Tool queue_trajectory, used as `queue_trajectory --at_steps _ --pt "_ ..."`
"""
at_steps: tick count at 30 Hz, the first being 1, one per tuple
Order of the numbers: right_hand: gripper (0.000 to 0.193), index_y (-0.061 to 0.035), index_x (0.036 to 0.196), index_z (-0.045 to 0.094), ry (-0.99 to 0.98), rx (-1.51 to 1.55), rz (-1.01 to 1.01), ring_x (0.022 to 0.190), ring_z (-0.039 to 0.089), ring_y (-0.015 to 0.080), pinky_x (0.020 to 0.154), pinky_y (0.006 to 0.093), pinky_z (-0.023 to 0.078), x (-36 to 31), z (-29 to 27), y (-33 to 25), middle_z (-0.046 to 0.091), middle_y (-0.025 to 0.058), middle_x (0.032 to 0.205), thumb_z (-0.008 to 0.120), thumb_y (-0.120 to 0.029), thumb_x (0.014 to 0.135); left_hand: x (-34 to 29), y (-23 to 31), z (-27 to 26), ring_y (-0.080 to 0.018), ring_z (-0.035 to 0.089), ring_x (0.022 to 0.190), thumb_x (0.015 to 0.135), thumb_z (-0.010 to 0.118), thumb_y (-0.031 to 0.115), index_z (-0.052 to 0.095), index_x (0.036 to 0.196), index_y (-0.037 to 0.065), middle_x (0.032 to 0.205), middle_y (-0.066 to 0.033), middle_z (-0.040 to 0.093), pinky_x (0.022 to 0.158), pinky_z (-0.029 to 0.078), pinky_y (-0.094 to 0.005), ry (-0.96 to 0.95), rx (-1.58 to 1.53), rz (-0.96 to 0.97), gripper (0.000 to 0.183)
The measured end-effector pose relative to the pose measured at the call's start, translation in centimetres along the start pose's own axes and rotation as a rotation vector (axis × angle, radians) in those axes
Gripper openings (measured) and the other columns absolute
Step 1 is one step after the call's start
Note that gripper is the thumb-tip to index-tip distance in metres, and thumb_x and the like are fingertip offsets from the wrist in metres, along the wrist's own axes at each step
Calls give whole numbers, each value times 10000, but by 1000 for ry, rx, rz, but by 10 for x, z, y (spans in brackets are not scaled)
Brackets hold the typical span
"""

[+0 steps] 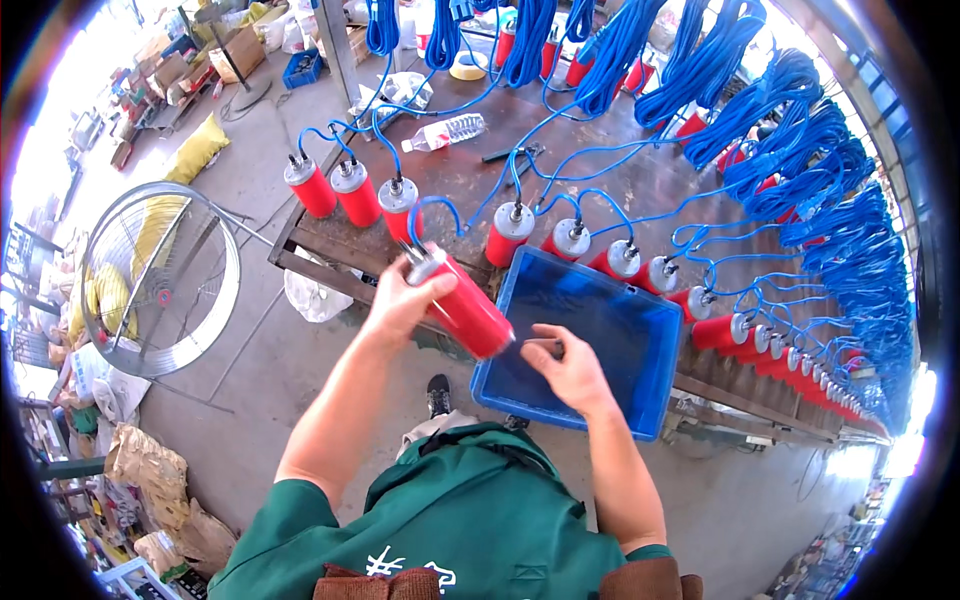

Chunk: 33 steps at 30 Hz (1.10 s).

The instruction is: The person picks up red cylinders from a workbench, inserts a metal rod tool into each one, and dips them into a blue bin filled with liquid. They rotate the cylinders in the liquid before removing them and placing them back in line on the table.

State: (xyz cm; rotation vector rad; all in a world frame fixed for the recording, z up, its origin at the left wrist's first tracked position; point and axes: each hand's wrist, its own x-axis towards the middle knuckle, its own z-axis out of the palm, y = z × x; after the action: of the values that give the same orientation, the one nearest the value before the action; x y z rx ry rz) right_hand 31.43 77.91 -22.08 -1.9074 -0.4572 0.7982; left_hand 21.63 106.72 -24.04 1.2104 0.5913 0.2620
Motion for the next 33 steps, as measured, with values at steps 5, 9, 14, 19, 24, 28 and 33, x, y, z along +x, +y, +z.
queue_trajectory --at_steps 5,9,14,19,24,28,33 --pt "465 76 1388 623 69 252 75 997 719 136 908 277 558 -29 -31 -1 803 135 1124 727 -241 1064 34 44 -49 -118 628 1101 784 948 147 624 1427 81 1164 0 660 1006 521 -315 -55 501 384 723" --pt "424 64 1365 626 133 326 99 708 642 72 644 223 510 -42 -38 29 802 144 1081 708 -236 1076 73 32 -88 -162 643 1136 738 948 120 629 1379 76 1184 -39 668 1035 518 -345 -248 738 534 717" --pt "299 8 1307 644 255 413 185 489 430 7 431 202 403 -51 -35 45 772 188 1062 629 -217 1111 85 3 -107 -267 665 1157 693 916 95 635 1310 91 1189 -90 666 1053 514 -390 -415 898 547 678" --pt "337 21 1310 649 319 412 219 495 443 18 439 209 415 -54 -36 53 773 167 1065 651 -247 1106 82 6 -111 -265 653 1183 678 903 41 619 1320 99 1216 -87 651 1066 511 -391 -541 884 525 705" --pt "339 15 1315 641 324 456 243 498 434 15 441 210 413 -51 -33 46 769 174 1075 652 -251 1105 83 12 -125 -227 638 1186 667 899 9 621 1324 106 1217 -66 642 1068 505 -367 -568 853 460 720" --pt "337 15 1314 639 312 413 237 502 435 14 440 210 409 -43 -36 45 767 174 1079 651 -249 1106 86 14 -129 -191 624 1185 661 894 -3 626 1322 110 1216 -46 639 1067 500 -348 -585 791 374 722" --pt "327 14 1311 645 314 390 260 510 436 12 441 212 409 -35 -34 37 766 163 1078 648 -242 1108 88 26 -129 -223 632 1212 650 892 -2 628 1319 111 1240 -55 637 1097 496 -360 -682 867 385 728"
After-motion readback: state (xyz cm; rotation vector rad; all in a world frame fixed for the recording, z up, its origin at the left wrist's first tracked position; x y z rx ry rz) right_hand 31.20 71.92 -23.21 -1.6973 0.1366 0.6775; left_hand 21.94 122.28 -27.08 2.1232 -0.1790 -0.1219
